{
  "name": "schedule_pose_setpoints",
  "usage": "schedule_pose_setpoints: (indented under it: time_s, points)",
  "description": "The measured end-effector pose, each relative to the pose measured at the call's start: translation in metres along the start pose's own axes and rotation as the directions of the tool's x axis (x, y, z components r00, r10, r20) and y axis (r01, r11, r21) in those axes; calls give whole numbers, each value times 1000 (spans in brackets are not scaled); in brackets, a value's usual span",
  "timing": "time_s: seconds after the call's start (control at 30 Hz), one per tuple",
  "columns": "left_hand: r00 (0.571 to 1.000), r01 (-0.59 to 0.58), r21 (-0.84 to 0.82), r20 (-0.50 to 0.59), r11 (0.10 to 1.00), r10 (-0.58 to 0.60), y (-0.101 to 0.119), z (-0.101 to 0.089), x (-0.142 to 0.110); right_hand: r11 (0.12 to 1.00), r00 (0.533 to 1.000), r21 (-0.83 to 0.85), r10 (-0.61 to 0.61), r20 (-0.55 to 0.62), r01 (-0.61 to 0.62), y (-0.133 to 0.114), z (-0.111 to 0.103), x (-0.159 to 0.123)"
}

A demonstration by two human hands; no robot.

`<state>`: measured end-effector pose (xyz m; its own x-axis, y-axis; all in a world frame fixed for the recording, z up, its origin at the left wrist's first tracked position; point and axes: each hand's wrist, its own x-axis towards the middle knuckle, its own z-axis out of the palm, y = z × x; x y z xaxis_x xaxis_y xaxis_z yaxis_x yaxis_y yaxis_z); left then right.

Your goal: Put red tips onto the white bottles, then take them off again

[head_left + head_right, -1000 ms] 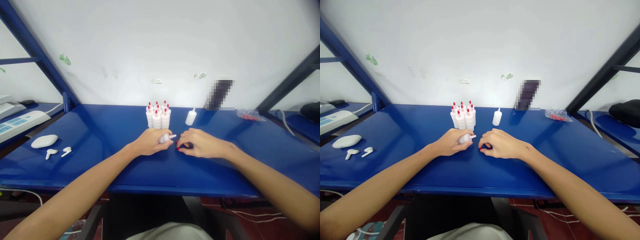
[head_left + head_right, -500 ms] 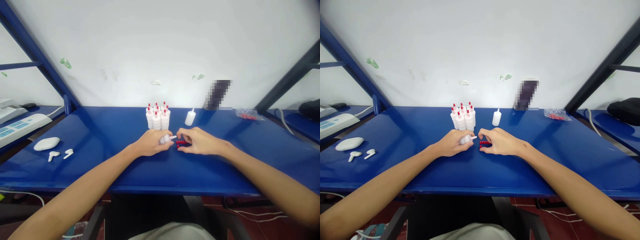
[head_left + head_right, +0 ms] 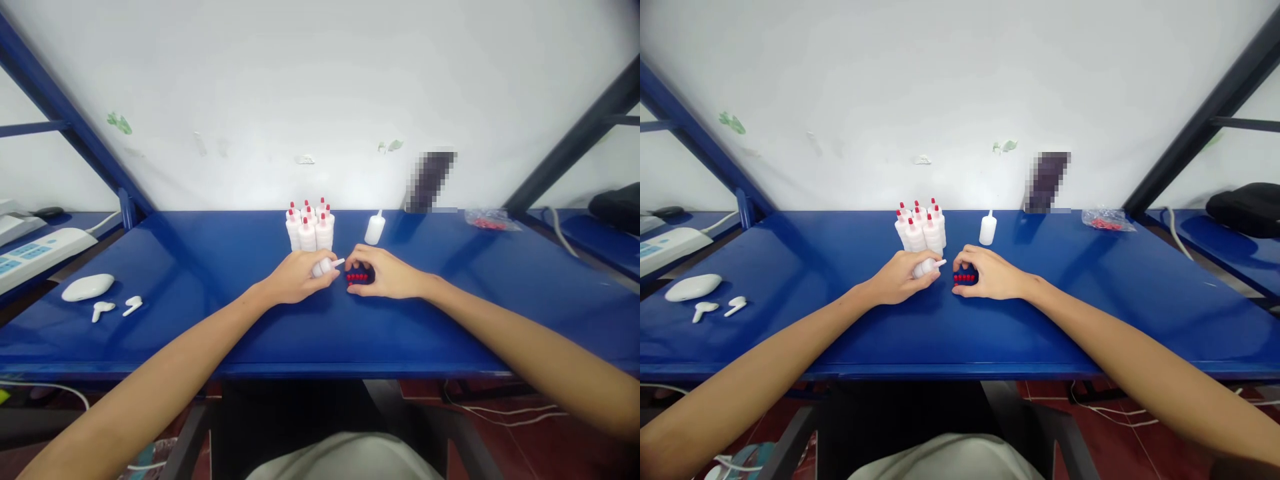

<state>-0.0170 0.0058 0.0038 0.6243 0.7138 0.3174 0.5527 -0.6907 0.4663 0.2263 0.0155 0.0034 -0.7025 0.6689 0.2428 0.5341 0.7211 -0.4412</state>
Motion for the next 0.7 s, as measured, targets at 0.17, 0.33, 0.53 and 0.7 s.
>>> schedule_pose_setpoints:
  time_s: [0.17, 0.33, 0.53, 0.7]
  points:
    - [1000, 4, 1, -14, 1000, -4, -2, 1, 0, 1000, 1000, 13, 6, -4, -6, 1, 0, 1]
    - [1000, 19, 0, 15, 1000, -19, -1, 0, 0, 1000, 1000, 12, 4, -12, -4, 3, 1, 4]
    - [999, 17, 18, 35, 1000, -18, -1, 0, 1, 1000, 1000, 22, -21, 3, 21, 4, -3, 2]
    - [1000, -6, 37, 30, 999, 5, -2, 1, 1, 985, 994, 163, -33, -102, 49, -4, -12, 0]
